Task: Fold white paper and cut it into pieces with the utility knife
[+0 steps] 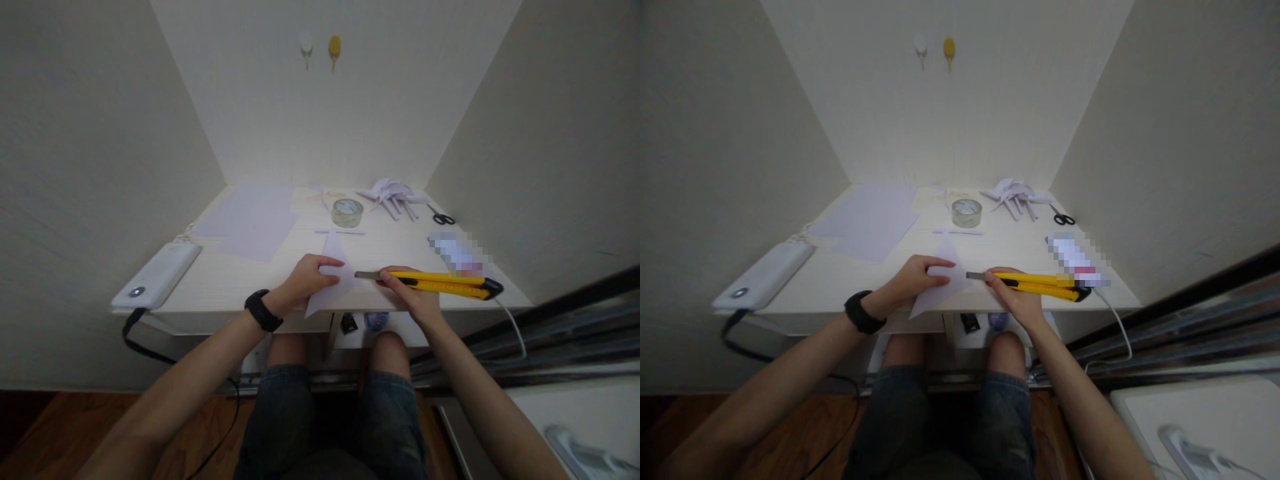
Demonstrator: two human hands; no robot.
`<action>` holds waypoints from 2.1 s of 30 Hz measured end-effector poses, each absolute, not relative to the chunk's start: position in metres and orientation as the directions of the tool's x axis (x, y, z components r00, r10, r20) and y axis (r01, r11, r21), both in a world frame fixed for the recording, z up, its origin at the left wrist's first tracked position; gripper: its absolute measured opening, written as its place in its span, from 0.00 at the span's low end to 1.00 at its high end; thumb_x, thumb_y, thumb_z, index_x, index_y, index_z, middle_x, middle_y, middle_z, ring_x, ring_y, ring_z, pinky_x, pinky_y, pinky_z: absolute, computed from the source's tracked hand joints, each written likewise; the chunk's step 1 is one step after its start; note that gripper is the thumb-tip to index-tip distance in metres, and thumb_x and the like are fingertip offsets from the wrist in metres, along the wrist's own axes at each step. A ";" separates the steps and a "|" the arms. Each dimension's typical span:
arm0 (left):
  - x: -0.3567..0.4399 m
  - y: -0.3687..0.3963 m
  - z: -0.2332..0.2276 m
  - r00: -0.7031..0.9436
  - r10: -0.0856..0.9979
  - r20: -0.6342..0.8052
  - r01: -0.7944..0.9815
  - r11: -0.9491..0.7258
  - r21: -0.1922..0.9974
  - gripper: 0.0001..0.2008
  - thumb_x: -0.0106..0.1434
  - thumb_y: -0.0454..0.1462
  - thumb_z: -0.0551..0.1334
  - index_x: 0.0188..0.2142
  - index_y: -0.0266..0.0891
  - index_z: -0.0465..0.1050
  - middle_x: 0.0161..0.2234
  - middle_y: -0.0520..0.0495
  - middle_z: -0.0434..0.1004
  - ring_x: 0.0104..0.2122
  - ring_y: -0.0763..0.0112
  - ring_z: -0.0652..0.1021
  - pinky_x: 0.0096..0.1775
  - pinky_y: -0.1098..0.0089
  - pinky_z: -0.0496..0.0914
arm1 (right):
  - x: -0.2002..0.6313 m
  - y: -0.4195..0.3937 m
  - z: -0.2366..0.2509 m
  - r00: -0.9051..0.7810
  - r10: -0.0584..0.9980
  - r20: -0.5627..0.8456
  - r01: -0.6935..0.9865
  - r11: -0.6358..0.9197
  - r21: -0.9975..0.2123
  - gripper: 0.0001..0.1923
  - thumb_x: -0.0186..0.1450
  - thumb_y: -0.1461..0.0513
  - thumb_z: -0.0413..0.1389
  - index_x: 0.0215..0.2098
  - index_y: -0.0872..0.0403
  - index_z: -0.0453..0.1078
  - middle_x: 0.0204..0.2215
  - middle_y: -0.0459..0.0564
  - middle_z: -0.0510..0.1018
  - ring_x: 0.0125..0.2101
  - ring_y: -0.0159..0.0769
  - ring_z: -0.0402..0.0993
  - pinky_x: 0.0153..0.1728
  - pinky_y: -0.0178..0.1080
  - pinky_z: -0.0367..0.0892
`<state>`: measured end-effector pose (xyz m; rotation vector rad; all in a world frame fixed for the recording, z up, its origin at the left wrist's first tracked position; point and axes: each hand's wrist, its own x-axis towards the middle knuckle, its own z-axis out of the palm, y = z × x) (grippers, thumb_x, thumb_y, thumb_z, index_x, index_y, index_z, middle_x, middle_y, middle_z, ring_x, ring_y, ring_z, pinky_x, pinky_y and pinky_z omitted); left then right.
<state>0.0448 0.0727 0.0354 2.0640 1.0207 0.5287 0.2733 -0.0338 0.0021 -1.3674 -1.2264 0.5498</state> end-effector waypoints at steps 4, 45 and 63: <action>0.039 0.072 0.044 0.612 0.786 0.084 0.573 -0.514 0.639 0.22 0.60 0.39 0.65 0.54 0.42 0.76 0.51 0.44 0.80 0.46 0.60 0.79 0.49 0.63 0.71 | 0.274 -0.033 0.001 0.313 0.887 0.339 0.367 0.216 -0.905 0.18 0.59 0.46 0.64 0.34 0.50 0.80 0.34 0.51 0.84 0.36 0.46 0.81 0.46 0.50 0.75; 0.085 0.096 0.096 0.851 0.418 -0.318 0.445 -0.895 0.014 0.25 0.54 0.48 0.71 0.48 0.37 0.75 0.46 0.40 0.79 0.40 0.59 0.76 0.37 0.67 0.65 | 0.275 -0.040 0.005 0.363 0.881 0.303 0.204 0.243 -0.948 0.14 0.57 0.51 0.68 0.35 0.52 0.81 0.31 0.50 0.84 0.32 0.42 0.82 0.39 0.44 0.77; 0.074 0.076 0.095 0.804 0.519 -0.290 0.532 -0.846 -0.039 0.31 0.53 0.56 0.68 0.46 0.33 0.78 0.45 0.32 0.79 0.42 0.51 0.79 0.39 0.62 0.70 | 0.278 -0.044 0.003 0.348 0.890 0.295 0.326 0.180 -0.928 0.17 0.57 0.47 0.66 0.34 0.52 0.80 0.32 0.50 0.84 0.34 0.44 0.81 0.41 0.45 0.76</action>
